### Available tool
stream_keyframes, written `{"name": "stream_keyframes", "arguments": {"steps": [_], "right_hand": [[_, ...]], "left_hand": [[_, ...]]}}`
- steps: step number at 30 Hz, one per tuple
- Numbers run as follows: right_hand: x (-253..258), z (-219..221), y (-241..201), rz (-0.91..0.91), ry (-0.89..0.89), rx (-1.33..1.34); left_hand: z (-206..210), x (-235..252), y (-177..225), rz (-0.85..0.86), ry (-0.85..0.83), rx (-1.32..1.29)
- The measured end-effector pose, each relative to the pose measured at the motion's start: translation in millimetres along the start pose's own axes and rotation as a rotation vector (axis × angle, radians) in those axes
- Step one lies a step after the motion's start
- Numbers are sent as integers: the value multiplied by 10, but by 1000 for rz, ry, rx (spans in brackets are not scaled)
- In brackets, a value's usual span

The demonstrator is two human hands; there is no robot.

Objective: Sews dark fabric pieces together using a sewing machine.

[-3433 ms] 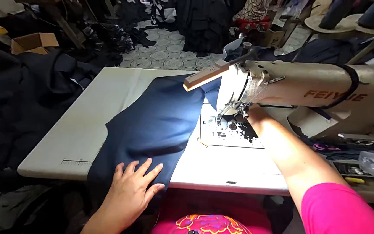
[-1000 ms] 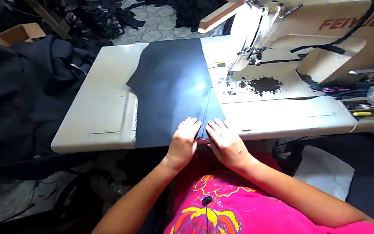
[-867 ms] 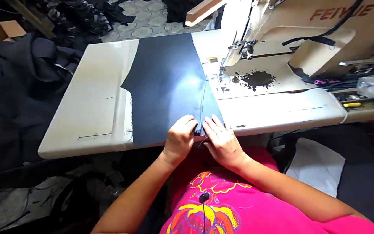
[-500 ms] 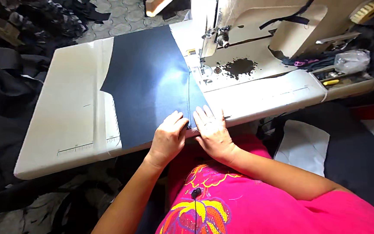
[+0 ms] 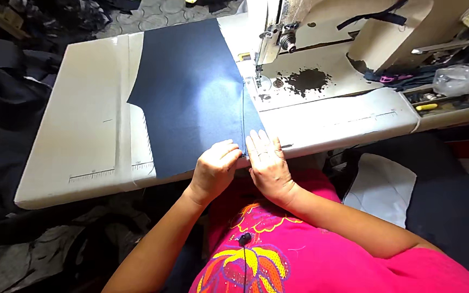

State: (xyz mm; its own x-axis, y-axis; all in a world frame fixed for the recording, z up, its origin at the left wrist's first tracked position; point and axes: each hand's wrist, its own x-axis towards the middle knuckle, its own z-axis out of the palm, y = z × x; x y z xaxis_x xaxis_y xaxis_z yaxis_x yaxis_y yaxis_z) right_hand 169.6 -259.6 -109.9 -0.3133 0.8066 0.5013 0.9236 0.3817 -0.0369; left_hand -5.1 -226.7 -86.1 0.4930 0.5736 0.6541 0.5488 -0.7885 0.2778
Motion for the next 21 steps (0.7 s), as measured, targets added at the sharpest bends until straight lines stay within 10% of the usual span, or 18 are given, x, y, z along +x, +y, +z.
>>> {"name": "stream_keyframes", "arguments": {"steps": [11, 21], "right_hand": [[-7, 26, -25, 14, 50, -13], [25, -102, 72, -7, -7, 128]], "left_hand": [[-171, 455, -104, 17, -282, -38], [345, 1116, -1225, 59, -390, -23]]}}
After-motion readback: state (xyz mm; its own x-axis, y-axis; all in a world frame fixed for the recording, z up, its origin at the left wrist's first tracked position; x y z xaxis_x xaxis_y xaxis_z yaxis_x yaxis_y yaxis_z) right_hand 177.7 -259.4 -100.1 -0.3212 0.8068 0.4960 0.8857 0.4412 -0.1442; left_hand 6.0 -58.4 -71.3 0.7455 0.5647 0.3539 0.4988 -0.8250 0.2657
